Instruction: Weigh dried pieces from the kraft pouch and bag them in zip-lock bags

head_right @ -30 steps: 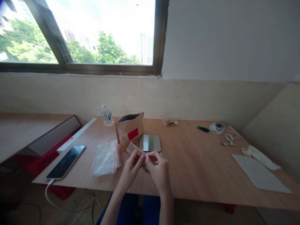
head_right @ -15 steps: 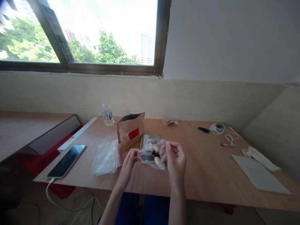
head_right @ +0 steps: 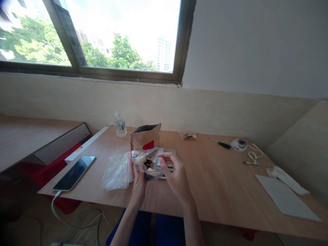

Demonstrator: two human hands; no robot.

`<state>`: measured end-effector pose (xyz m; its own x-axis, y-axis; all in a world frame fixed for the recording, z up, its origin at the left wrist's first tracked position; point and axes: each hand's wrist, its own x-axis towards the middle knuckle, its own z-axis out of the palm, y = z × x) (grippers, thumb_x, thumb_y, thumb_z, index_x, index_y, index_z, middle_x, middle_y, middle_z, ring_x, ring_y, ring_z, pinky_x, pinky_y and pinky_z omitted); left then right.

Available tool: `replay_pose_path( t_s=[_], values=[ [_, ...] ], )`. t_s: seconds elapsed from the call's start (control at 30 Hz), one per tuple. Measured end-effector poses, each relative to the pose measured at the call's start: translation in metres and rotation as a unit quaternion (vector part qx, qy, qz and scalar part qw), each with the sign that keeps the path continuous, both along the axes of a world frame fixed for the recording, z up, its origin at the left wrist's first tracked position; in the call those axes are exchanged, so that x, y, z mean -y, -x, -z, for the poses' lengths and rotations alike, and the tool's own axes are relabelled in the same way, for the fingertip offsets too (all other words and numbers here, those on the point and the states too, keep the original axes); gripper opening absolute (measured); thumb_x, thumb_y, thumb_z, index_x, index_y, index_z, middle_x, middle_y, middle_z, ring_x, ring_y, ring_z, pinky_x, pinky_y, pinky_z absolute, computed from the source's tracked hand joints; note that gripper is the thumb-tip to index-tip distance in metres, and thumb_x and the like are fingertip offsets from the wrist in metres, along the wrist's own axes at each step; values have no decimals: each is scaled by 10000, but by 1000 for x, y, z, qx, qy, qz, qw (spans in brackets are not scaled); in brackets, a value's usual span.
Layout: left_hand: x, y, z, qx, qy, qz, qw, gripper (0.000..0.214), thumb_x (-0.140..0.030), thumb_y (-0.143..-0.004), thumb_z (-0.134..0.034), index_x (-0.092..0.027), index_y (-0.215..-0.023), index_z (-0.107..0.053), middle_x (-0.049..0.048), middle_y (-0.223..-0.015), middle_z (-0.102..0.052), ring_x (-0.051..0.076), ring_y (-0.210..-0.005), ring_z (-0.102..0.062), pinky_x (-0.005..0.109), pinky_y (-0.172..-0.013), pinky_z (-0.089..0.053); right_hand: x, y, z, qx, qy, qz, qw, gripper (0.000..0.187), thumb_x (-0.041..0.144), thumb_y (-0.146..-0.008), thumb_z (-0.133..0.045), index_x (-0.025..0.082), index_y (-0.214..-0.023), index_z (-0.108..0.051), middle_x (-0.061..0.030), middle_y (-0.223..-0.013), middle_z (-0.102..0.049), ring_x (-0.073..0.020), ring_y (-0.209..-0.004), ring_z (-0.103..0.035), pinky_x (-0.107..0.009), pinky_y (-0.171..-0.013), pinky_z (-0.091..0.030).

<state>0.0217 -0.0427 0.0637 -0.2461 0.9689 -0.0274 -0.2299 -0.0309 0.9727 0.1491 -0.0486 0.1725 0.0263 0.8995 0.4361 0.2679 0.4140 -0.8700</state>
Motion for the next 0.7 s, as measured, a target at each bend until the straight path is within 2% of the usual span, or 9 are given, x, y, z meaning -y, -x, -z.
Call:
replay_pose_path(
  t_s=[0.13,0.23,0.3,0.4,0.5,0.6,0.7],
  values=[
    [1,8,-8,-11,-21,-5,1000,682,-603,-831,-429,-254,-1399,-288,81,-1501,-260,227,-1397,-154,358,-1089,-278,-6,7,-4,102,37,-111,988,302,291,-843,-532,241,-1135,-592,-56,-1156,-620,-206,-1070,-576,-371,-933,-456],
    [1,12,-11,-23,-19,-7,1000,692,-602,-841,-407,-256,-1418,-243,67,-1524,-201,204,-1404,-117,339,-1115,-219,-18,13,3,106,70,-152,980,344,261,-815,-562,231,-1158,-541,-58,-1160,-612,-190,-1071,-574,-356,-923,-457],
    [0,13,-9,-27,-10,-8,1000,685,-609,-846,-386,-257,-1415,-240,60,-1527,-196,192,-1405,-115,339,-1127,-182,-25,17,8,120,75,-142,980,277,250,-786,-593,216,-1058,-549,-44,-1057,-626,-176,-983,-597,-324,-858,-475],
    [-1,15,-8,-28,-6,-8,1000,654,-612,-844,-388,-263,-1387,-284,62,-1504,-263,191,-1395,-172,340,-1125,-191,-31,22,13,186,29,-79,979,43,232,-768,-598,207,-776,-563,-6,-851,-584,-158,-798,-574,-279,-730,-458],
    [-1,15,-11,-34,-24,-4,999,618,-593,-850,-399,-251,-1359,-321,73,-1474,-321,187,-1374,-243,310,-1106,-240,-34,28,17,215,-15,-12,976,161,215,-785,-567,203,-627,-538,1,-755,-536,-150,-703,-527,-264,-666,-422],
    [-1,14,-15,-43,-49,13,998,558,-568,-864,-396,-224,-1303,-382,91,-1411,-411,192,-1332,-334,304,-1073,-295,-35,31,21,180,-27,7,983,114,219,-817,-531,211,-736,-611,-14,-774,-580,-161,-709,-548,-268,-669,-437],
    [-1,13,-16,-44,-58,19,997,520,-558,-852,-433,-216,-1243,-430,96,-1356,-465,197,-1298,-384,296,-1051,-321,-36,32,24,132,-43,-9,990,228,222,-852,-479,226,-1008,-645,-57,-990,-643,-195,-938,-589,-308,-830,-457]
  ],
)
